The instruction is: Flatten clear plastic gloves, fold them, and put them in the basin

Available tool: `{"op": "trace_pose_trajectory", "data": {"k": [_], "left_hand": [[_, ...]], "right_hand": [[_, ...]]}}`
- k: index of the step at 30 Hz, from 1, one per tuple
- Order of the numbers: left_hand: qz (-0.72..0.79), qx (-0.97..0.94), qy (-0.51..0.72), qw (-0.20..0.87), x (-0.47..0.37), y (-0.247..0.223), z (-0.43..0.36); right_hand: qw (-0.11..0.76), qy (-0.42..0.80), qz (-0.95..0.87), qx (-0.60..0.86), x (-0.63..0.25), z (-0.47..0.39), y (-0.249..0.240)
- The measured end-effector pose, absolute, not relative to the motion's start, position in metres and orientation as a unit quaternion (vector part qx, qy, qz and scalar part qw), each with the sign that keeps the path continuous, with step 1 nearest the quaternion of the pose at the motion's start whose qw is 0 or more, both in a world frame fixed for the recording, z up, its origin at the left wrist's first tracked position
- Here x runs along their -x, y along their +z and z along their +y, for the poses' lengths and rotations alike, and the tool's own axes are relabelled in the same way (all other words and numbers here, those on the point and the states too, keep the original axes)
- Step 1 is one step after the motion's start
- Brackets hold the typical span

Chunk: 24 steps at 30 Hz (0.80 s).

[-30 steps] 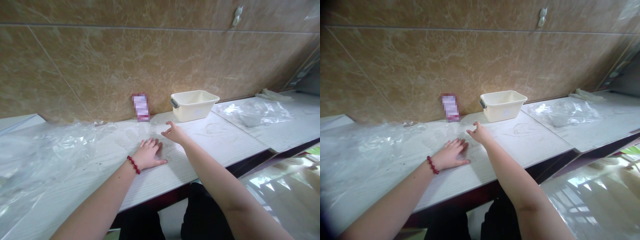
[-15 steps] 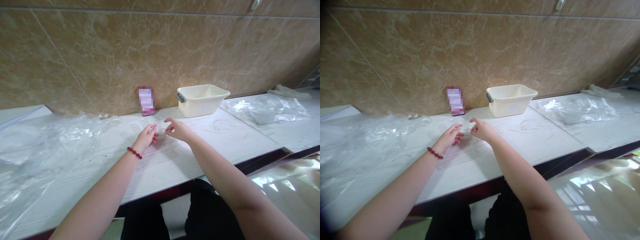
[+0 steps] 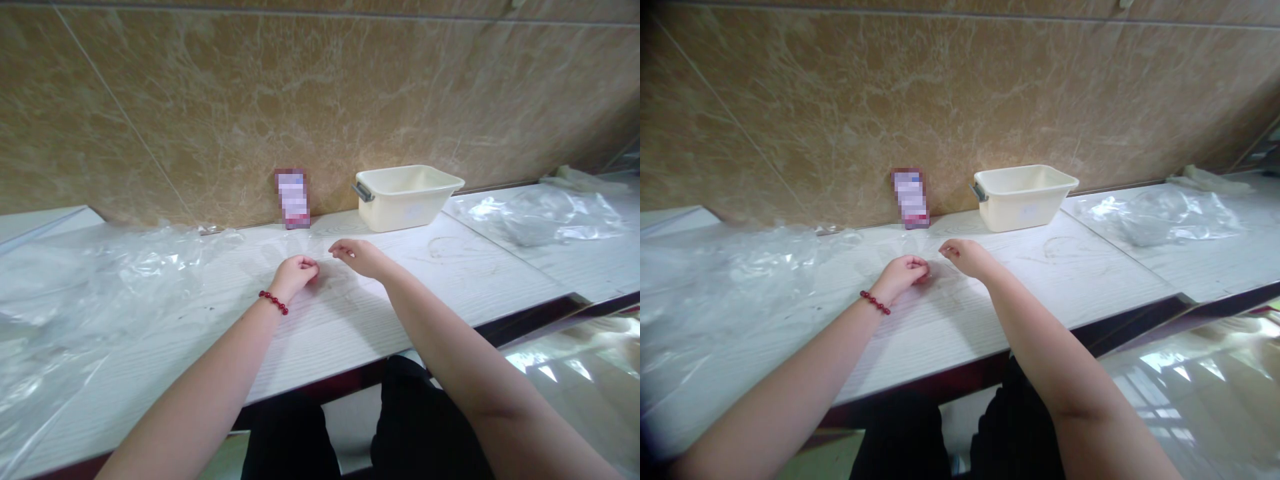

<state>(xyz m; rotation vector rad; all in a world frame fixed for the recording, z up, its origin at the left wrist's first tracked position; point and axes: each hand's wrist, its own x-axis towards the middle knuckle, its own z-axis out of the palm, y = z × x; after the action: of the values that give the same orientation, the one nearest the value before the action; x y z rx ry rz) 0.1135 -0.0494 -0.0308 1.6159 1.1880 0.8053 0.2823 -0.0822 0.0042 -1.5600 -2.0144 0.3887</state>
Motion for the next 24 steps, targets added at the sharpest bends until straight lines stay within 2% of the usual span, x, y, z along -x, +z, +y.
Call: {"op": "trace_pose_trajectory", "data": {"k": [4,8,14,24], "left_hand": [[0.505,-0.689,0.308,0.420,-0.111,-0.031,-0.048],[0.520,-0.741,0.275,0.324,-0.110,-0.025,-0.049],[0.511,-0.795,0.250,0.212,-0.108,-0.019,-0.052],[0.513,-0.815,0.217,0.159,-0.107,-0.021,-0.049]], "right_hand": [[0.195,0.120,-0.758,0.611,-0.285,-0.081,0.003],[0.142,0.122,-0.781,0.596,-0.285,-0.082,0.004],[0.111,0.117,-0.810,0.563,-0.285,-0.082,0.001],[0.069,0.110,-0.824,0.552,-0.286,-0.081,-0.002]]}}
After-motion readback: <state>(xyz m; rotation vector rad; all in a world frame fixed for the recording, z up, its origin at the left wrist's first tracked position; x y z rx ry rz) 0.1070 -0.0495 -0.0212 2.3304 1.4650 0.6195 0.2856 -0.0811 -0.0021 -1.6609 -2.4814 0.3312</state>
